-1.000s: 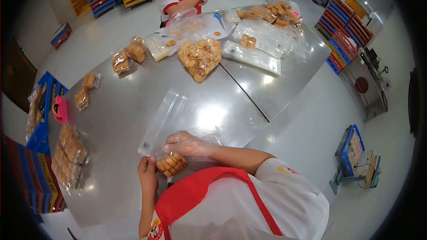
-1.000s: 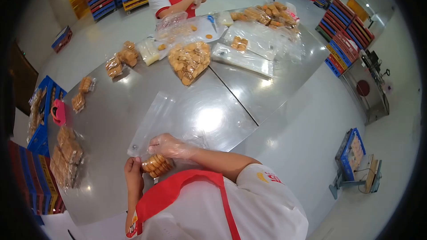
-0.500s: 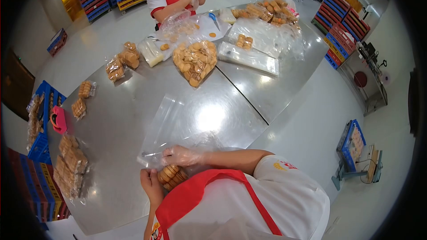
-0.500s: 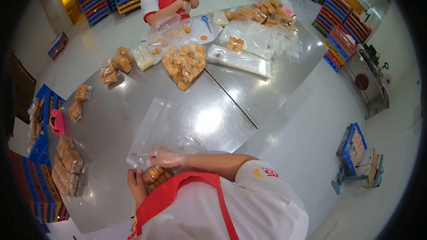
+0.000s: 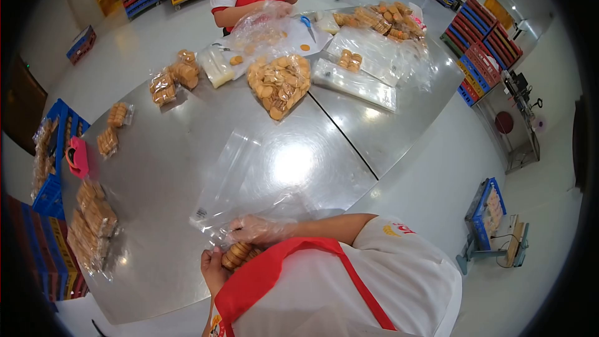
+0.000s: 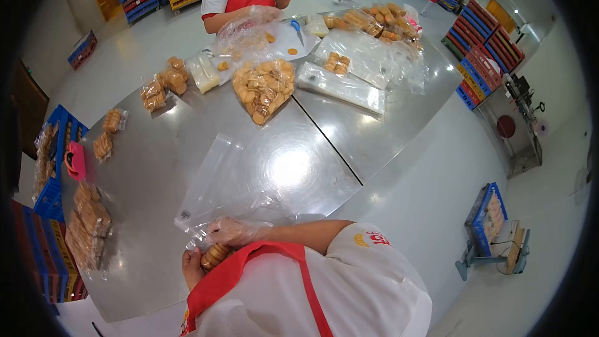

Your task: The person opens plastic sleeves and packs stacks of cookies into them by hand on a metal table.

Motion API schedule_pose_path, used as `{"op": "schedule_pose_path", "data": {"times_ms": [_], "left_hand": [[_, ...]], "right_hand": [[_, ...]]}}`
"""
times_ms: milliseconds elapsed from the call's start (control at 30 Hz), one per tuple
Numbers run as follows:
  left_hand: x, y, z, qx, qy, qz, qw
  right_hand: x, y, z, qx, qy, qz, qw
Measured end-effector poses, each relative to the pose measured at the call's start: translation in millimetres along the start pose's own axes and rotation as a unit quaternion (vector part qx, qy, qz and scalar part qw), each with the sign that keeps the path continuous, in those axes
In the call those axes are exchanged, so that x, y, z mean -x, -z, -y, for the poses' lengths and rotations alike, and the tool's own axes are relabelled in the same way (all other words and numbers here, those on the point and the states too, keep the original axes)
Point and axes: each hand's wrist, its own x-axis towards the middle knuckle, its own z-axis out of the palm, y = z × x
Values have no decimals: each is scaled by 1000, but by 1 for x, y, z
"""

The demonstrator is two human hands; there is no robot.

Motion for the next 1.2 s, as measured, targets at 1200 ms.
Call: {"op": "schedule_pose_path", "data": {"times_ms": [1200], "left_hand": [[1,48,-7,-436,-8,201,877]], "right_hand": [[2,8,-8,20,-239,77,968]]}}
